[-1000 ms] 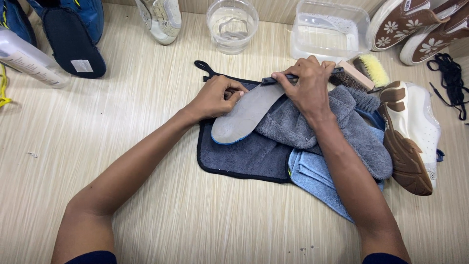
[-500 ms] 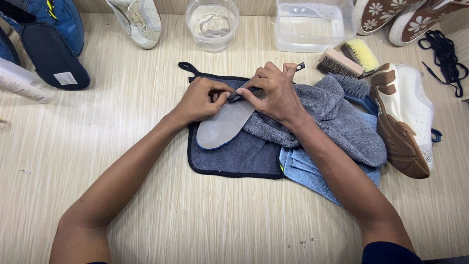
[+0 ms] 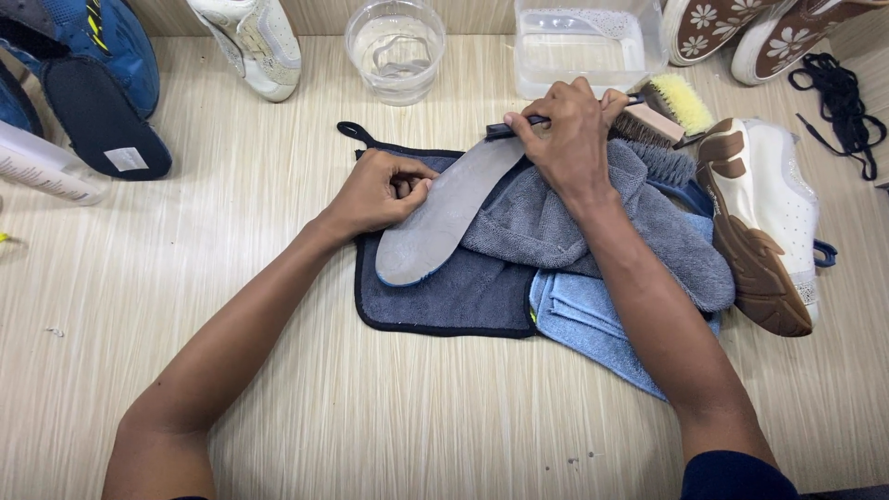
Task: The person cleans a gray shoe insole by wiping it with a cloth, scrubbing with a small brush dipped in soapy water, and wiping again. The insole is flipped over to clean both sides, and the process is repeated until the insole appears clean.
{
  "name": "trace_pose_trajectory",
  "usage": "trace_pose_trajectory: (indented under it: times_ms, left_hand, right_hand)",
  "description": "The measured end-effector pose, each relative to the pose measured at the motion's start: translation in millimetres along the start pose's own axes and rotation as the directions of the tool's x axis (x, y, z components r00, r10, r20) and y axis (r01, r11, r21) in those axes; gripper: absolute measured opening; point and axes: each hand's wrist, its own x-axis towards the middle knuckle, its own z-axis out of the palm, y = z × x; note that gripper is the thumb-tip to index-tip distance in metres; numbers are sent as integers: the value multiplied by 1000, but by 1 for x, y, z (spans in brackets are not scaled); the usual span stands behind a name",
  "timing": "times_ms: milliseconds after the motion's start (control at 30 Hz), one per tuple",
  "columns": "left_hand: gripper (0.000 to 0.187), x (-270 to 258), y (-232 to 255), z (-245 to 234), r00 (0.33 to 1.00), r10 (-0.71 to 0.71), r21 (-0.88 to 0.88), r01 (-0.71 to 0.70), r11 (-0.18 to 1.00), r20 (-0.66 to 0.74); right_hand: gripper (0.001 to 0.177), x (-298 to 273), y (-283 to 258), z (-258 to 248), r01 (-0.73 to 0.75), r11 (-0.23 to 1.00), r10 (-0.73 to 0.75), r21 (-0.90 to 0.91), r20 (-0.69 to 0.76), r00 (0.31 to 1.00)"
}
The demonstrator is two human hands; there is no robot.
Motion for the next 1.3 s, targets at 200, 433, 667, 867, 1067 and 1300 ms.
trace_pose_trajectory:
  times_ms: [200, 433, 667, 867, 1067, 1300]
  left_hand:
    - [15, -3, 8, -3, 999, 38, 6, -38, 999, 15]
    - [18, -1, 8, 0, 997, 67, 31, -67, 997, -22]
    - [18, -1, 12, -1, 995, 93, 61, -92, 994, -20]
    - [16, -1, 9, 2, 994, 107, 70, -105, 992, -20]
    - [15, -3, 7, 1, 996, 86, 72, -84, 994, -14]
    - [16, -2, 6, 0, 997, 74, 71, -73, 995, -10]
  right_hand:
    - [23, -13, -56, 5, 138, 960, -189, 243, 204, 960]
    - [22, -6, -37, -1, 107, 994, -107, 3, 71, 992]
    - [24, -7, -52, 2, 138, 970, -175, 199, 181, 968]
    - [21, -14, -62, -4, 142, 982, -162, 121, 174, 971]
    - [21, 0, -21, 10, 188, 978, -201, 93, 165, 966]
    - [19, -2, -6, 9, 190, 980, -183, -59, 99, 978]
